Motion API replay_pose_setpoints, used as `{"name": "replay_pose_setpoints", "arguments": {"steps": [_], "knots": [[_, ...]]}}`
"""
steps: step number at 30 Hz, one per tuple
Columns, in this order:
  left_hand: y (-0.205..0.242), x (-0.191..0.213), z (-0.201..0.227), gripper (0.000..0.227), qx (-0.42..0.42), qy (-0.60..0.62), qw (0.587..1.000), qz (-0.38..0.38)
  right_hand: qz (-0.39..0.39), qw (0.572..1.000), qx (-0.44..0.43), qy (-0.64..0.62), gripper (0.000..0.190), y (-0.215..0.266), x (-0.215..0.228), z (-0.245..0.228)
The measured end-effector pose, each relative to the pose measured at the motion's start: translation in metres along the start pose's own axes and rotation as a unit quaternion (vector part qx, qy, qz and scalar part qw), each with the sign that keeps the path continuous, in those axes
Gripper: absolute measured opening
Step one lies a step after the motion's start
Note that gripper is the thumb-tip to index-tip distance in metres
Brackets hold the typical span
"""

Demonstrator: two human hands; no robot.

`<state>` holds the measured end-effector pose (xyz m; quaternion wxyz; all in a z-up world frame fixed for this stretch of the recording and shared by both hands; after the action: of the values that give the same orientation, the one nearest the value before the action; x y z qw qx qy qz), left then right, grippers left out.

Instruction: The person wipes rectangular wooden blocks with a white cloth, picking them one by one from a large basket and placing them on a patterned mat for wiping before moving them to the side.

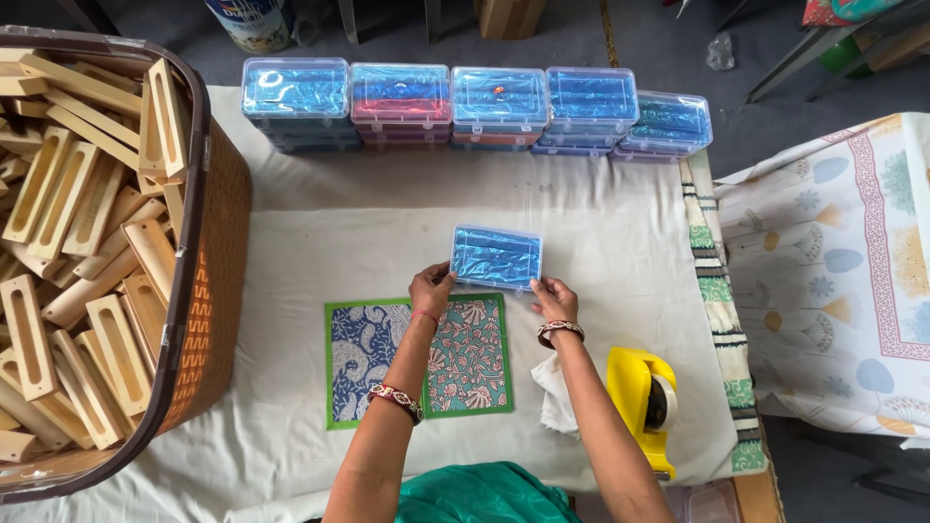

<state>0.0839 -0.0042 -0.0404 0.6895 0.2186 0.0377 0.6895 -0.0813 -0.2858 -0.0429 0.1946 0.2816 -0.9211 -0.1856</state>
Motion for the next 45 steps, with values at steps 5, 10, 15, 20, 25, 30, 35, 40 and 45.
{"name": "replay_pose_setpoints", "arguments": {"steps": [5,10,15,20,25,30,35,40,45], "knots": [[0.002,0.003,0.016,0.031,-0.027,-0.012,1.0,0.002,0.028,0.996,0.033,0.072,0.03,0.009,0.003,-0.017],[0.001,-0.001,0.017,0.029,-0.073,-0.068,0.995,0.022,0.02,0.997,0.029,0.071,0.033,-0.001,0.005,-0.009],[0.015,0.001,0.015,0.049,-0.135,-0.042,0.99,-0.017,-0.031,0.999,0.002,0.033,0.037,-0.007,0.0,0.01],[0.037,0.008,0.047,0.052,-0.125,-0.083,0.988,-0.044,-0.027,0.999,-0.007,0.032,0.036,-0.006,0.0,0.007],[0.036,0.007,0.035,0.048,-0.118,-0.045,0.991,-0.038,-0.019,0.998,-0.034,-0.039,0.036,-0.013,0.003,0.028],[0.017,0.005,-0.004,0.05,-0.071,0.013,0.997,-0.006,0.048,0.993,0.073,0.076,0.041,-0.024,0.002,0.04],[0.025,-0.002,0.014,0.042,0.027,0.113,0.993,-0.032,0.086,0.996,0.01,-0.02,0.043,0.019,0.004,-0.006],[0.03,-0.018,-0.013,0.035,0.127,0.164,0.978,-0.019,0.058,0.974,-0.134,-0.175,0.043,0.037,-0.003,-0.006],[0.067,-0.031,-0.016,0.047,0.163,0.201,0.965,-0.039,0.045,0.95,-0.215,-0.223,0.04,0.067,-0.006,0.006]]}}
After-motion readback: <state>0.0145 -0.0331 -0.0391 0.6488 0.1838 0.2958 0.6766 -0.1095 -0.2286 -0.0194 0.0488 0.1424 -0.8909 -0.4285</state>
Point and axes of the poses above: each hand's wrist, its own y-axis away from the middle knuckle, its own x-axis out of the back of the hand, z = x × y, the point moved 10 cm from there along -y, towards the middle knuckle, and after that the axes turned 11 degrees about z, right-handed, at the moved point
